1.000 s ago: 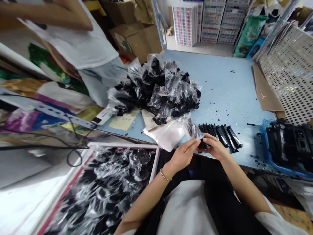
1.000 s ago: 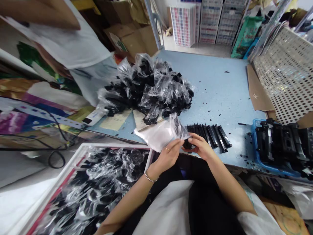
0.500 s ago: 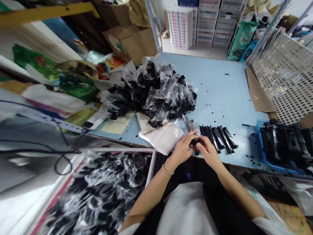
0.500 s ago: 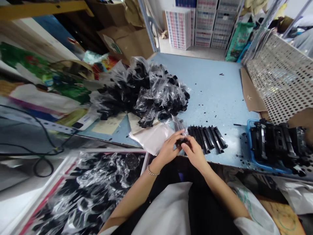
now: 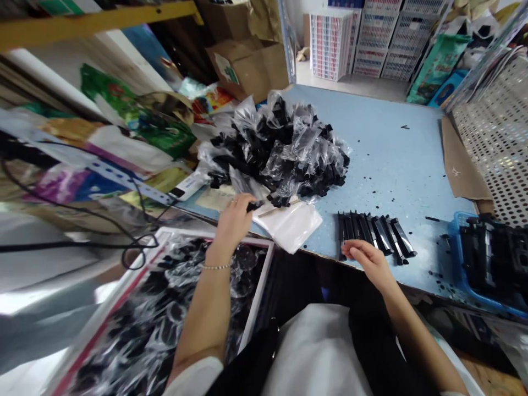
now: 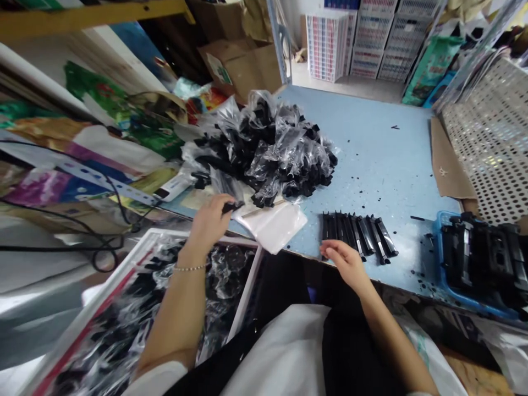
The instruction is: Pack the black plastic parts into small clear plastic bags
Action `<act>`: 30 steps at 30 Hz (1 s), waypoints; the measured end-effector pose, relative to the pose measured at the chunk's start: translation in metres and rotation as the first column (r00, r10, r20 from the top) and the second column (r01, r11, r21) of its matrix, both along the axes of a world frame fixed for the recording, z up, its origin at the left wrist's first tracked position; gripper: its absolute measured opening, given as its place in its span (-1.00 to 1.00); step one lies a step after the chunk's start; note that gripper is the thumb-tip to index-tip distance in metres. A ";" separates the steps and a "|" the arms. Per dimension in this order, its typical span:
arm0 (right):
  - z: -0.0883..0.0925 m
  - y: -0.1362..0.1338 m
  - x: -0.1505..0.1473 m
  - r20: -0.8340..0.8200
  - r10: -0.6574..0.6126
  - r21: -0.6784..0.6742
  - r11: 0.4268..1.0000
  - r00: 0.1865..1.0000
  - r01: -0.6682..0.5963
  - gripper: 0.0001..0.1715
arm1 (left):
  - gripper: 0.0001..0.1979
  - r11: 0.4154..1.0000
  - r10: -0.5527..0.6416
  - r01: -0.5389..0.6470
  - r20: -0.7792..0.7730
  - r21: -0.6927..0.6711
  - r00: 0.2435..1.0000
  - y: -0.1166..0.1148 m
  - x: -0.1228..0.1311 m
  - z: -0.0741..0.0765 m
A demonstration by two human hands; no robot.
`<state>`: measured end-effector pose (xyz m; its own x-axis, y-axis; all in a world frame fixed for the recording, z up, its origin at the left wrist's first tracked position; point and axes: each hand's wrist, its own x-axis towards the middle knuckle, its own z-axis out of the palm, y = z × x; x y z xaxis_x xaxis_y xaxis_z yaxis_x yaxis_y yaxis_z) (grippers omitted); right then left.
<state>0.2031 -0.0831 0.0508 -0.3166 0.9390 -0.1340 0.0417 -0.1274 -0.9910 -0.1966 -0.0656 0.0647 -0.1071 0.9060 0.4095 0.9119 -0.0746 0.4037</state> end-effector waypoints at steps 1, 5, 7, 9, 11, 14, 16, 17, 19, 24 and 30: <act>-0.001 0.001 0.006 -0.003 -0.034 -0.013 0.999 0.999 0.034 -0.66 | -0.68 0.999 0.016 -0.018 -0.046 -0.051 0.999 0.003 -0.019 -0.008; -0.004 0.006 0.026 0.022 -0.152 -0.020 0.988 0.988 0.153 -0.63 | -0.62 0.984 -0.027 0.001 -0.145 -0.177 0.989 0.006 -0.068 -0.041; -0.007 0.009 0.032 0.051 -0.180 -0.008 0.984 0.982 0.180 -0.61 | -0.65 0.982 -0.014 -0.017 -0.166 -0.186 0.986 0.008 -0.084 -0.054; -0.011 0.013 0.037 0.108 -0.179 0.033 0.984 0.978 0.176 -0.58 | -0.68 0.978 0.025 -0.060 -0.174 -0.202 0.985 0.013 -0.095 -0.064; -0.012 0.016 0.039 0.238 -0.166 0.121 0.983 0.957 0.140 -0.58 | -0.68 0.969 0.061 -0.099 -0.172 -0.228 0.983 0.016 -0.100 -0.070; -0.010 0.016 0.032 0.567 -0.143 0.246 0.969 0.811 -0.001 -0.58 | -0.64 0.963 0.125 -0.165 -0.191 -0.212 0.974 0.012 -0.085 -0.068; -0.009 0.013 0.019 0.768 -0.153 0.278 0.954 0.622 -0.108 -0.50 | -0.63 0.971 0.173 -0.203 -0.211 -0.128 0.962 0.004 -0.052 -0.065; -0.009 0.012 0.010 0.837 -0.173 0.292 0.943 0.519 -0.157 -0.43 | -0.63 0.978 0.175 -0.195 -0.209 -0.077 0.962 -0.002 -0.029 -0.064; -0.011 0.010 -0.010 0.911 -0.229 0.323 0.913 0.344 -0.249 -0.22 | -0.67 0.997 0.075 -0.078 -0.159 -0.012 0.984 -0.011 0.023 -0.068; -0.017 0.014 -0.046 0.962 -0.181 0.249 0.887 0.204 -0.388 -0.16 | -0.81 0.986 -0.155 0.160 0.082 -0.054 0.985 -0.013 0.114 -0.088; -0.012 0.030 -0.037 0.962 -0.121 0.209 0.905 0.245 -0.371 -0.51 | -0.86 0.959 0.111 0.084 0.629 -0.272 0.769 0.017 0.087 -0.082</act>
